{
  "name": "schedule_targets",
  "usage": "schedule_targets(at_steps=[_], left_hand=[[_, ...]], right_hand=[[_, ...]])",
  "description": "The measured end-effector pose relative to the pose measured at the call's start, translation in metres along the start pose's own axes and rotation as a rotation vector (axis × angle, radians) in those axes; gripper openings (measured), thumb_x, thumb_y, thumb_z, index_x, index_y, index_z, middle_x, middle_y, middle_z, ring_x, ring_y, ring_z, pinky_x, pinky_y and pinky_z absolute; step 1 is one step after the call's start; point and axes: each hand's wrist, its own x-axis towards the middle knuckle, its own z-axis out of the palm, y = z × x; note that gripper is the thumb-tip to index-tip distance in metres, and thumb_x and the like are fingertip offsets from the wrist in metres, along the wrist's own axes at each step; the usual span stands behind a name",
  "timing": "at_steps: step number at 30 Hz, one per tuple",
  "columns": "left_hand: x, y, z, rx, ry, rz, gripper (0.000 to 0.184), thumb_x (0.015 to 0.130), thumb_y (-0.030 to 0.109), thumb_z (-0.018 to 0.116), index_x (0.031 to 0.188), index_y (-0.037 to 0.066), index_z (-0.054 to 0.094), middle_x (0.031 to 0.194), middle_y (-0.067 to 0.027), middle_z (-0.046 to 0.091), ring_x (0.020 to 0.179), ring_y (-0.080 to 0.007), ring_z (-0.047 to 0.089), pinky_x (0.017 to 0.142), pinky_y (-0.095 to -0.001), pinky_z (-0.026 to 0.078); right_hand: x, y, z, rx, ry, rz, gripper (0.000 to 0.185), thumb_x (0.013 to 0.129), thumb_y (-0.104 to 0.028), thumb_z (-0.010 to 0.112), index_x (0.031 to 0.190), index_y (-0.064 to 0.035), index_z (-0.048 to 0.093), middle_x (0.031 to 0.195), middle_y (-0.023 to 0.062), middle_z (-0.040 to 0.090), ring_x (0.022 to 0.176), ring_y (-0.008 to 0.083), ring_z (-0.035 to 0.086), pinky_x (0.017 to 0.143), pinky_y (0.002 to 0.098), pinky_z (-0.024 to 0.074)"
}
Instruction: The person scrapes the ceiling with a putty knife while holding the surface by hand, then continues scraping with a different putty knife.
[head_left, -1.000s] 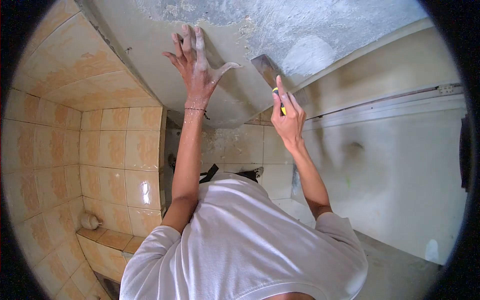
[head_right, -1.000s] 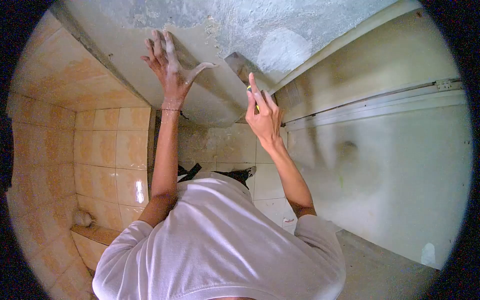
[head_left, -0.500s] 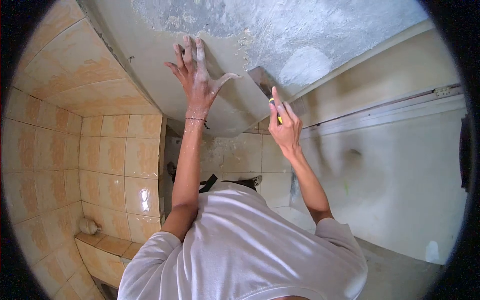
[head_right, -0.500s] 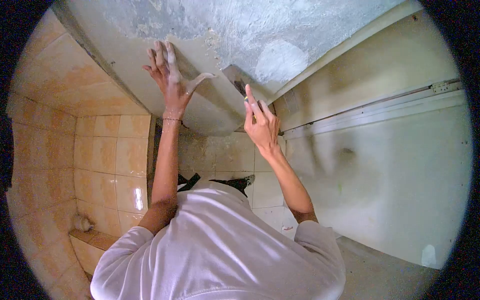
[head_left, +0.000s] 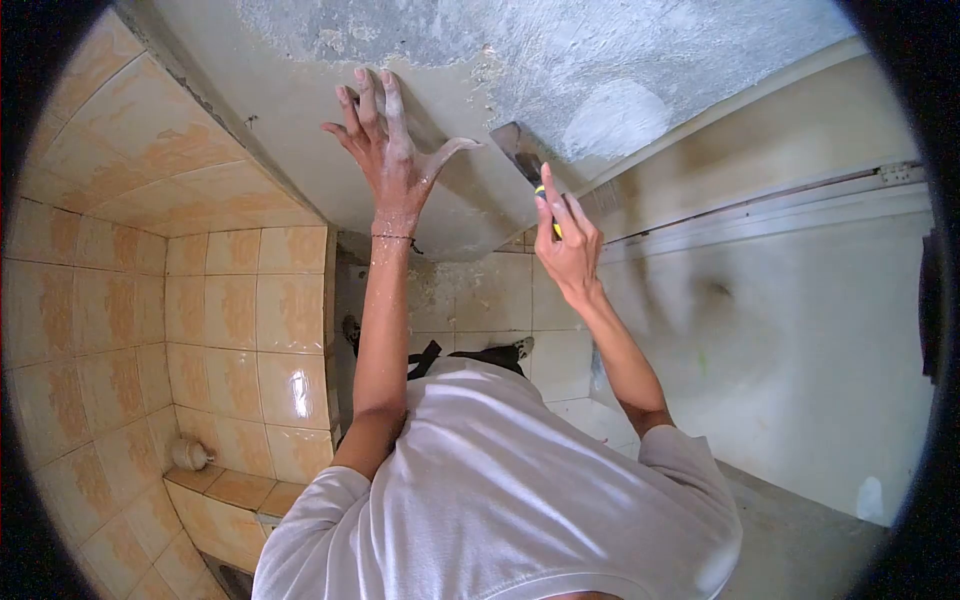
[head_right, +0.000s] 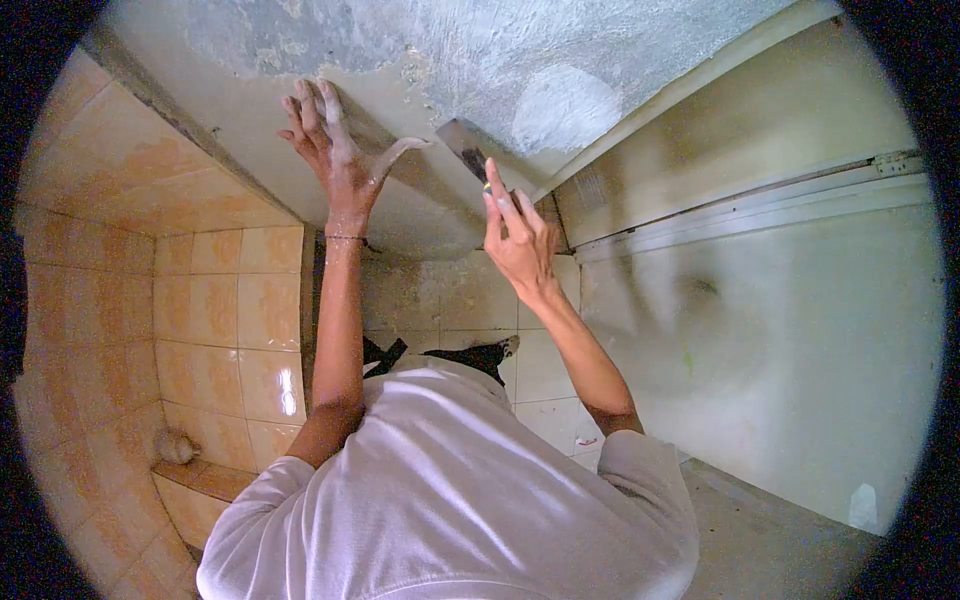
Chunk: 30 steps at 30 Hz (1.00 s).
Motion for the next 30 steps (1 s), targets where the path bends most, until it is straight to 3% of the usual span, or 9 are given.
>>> schedule_targets(at_steps=[3, 12, 15, 20, 22, 30], left_hand=[[-0.002, 0.001, -0.001, 0.003, -0.017, -0.004, 0.131, 0.067, 0.069, 0.083, 0.167, 0.009, 0.025, 0.175, -0.0133, 0.016, 0.162, -0.0394, 0.002, 0.124, -0.0682, -0.007], [-0.003, 0.0, 0.0, 0.004, -0.011, 0.006, 0.13, 0.068, 0.071, 0.082, 0.167, 0.009, 0.026, 0.175, -0.013, 0.015, 0.162, -0.0388, 0.001, 0.124, -0.0679, -0.008], [0.001, 0.0, 0.002, 0.003, 0.009, 0.017, 0.129, 0.068, 0.07, 0.082, 0.167, 0.009, 0.027, 0.175, -0.0127, 0.016, 0.162, -0.0387, 0.002, 0.124, -0.0679, -0.008], [0.001, 0.001, -0.003, 0.002, -0.011, -0.001, 0.128, 0.068, 0.069, 0.083, 0.167, 0.009, 0.027, 0.175, -0.0117, 0.018, 0.162, -0.0383, 0.002, 0.124, -0.0681, -0.008], [0.0, 0.001, -0.002, 0.005, -0.004, 0.004, 0.127, 0.069, 0.07, 0.082, 0.167, 0.009, 0.028, 0.175, -0.011, 0.018, 0.162, -0.0379, 0.003, 0.124, -0.0679, -0.008], [0.001, 0.001, -0.002, -0.006, -0.003, 0.005, 0.127, 0.07, 0.069, 0.081, 0.167, 0.008, 0.026, 0.176, -0.012, 0.017, 0.162, -0.0381, 0.002, 0.124, -0.0684, -0.007]], right_hand=[[-0.004, 0.005, 0.0, -0.017, 0.075, -0.053, 0.055, 0.1, -0.009, 0.067, 0.152, -0.0239, 0.059, 0.076, 0.0081, 0.061, 0.051, 0.0227, 0.051, 0.048, 0.0378, 0.043], [-0.004, 0.0, -0.004, -0.022, 0.078, -0.032, 0.055, 0.1, -0.009, 0.066, 0.152, -0.0234, 0.059, 0.076, 0.008, 0.062, 0.05, 0.0204, 0.049, 0.046, 0.0371, 0.0404], [0.003, -0.007, -0.001, 0.041, 0.017, 0.031, 0.05, 0.1, -0.008, 0.066, 0.149, -0.0187, 0.062, 0.083, 0.0113, 0.067, 0.061, 0.0286, 0.058, 0.056, 0.0381, 0.0471], [0.001, -0.004, -0.006, -0.011, 0.017, 0.006, 0.05, 0.1, -0.008, 0.065, 0.149, -0.0179, 0.062, 0.085, 0.0119, 0.068, 0.064, 0.0293, 0.061, 0.058, 0.0389, 0.0488], [0.002, 0.001, -0.001, -0.01, 0.075, -0.031, 0.055, 0.1, -0.01, 0.066, 0.152, -0.0245, 0.059, 0.078, 0.0075, 0.065, 0.053, 0.0223, 0.056, 0.048, 0.0375, 0.0431], [0.0, 0.001, -0.001, -0.002, 0.079, -0.042, 0.054, 0.101, -0.011, 0.065, 0.153, -0.0257, 0.058, 0.077, 0.0077, 0.064, 0.05, 0.0225, 0.051, 0.046, 0.0381, 0.041]])
